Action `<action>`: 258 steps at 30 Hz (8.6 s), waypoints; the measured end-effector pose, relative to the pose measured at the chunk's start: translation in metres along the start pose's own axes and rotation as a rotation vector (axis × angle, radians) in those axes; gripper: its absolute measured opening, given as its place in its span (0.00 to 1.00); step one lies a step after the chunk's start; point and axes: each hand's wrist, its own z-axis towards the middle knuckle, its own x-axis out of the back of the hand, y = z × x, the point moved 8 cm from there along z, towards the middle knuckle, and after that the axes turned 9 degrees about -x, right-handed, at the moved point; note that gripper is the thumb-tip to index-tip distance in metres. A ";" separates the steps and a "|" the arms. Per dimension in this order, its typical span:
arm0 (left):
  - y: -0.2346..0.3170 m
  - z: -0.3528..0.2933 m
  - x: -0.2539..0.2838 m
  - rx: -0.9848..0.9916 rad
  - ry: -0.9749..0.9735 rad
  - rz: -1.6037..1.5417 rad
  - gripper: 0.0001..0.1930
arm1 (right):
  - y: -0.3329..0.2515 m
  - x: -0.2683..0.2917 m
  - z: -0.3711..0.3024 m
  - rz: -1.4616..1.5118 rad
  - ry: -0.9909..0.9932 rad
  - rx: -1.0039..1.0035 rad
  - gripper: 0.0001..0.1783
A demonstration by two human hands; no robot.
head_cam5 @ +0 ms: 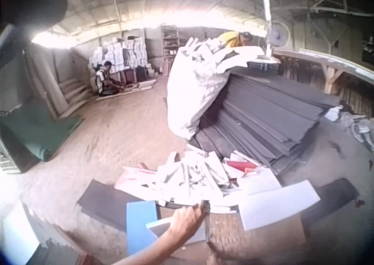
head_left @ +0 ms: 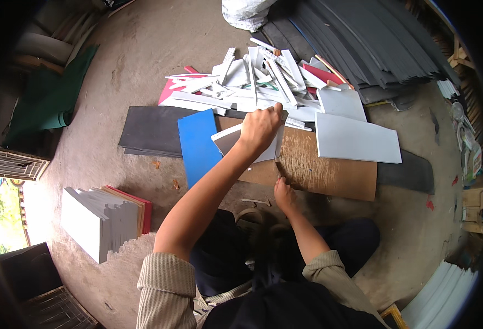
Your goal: The person sits on the floor and uses a red utility knife to cut white and blue sheets of material. They align the sheets, score them with the knife, and break off trimmed pieces, repeating the process on multiple sheets.
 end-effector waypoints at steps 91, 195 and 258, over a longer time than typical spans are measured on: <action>-0.070 -0.256 -0.015 0.502 0.485 -0.337 0.19 | -0.103 0.135 0.097 0.354 0.109 0.594 0.11; -0.124 -0.194 -0.164 0.576 0.070 -0.649 0.18 | 0.067 0.076 0.093 0.421 0.179 0.157 0.21; -0.118 -0.196 -0.165 0.553 0.109 -0.605 0.21 | 0.070 0.072 0.090 0.738 -0.025 0.035 0.28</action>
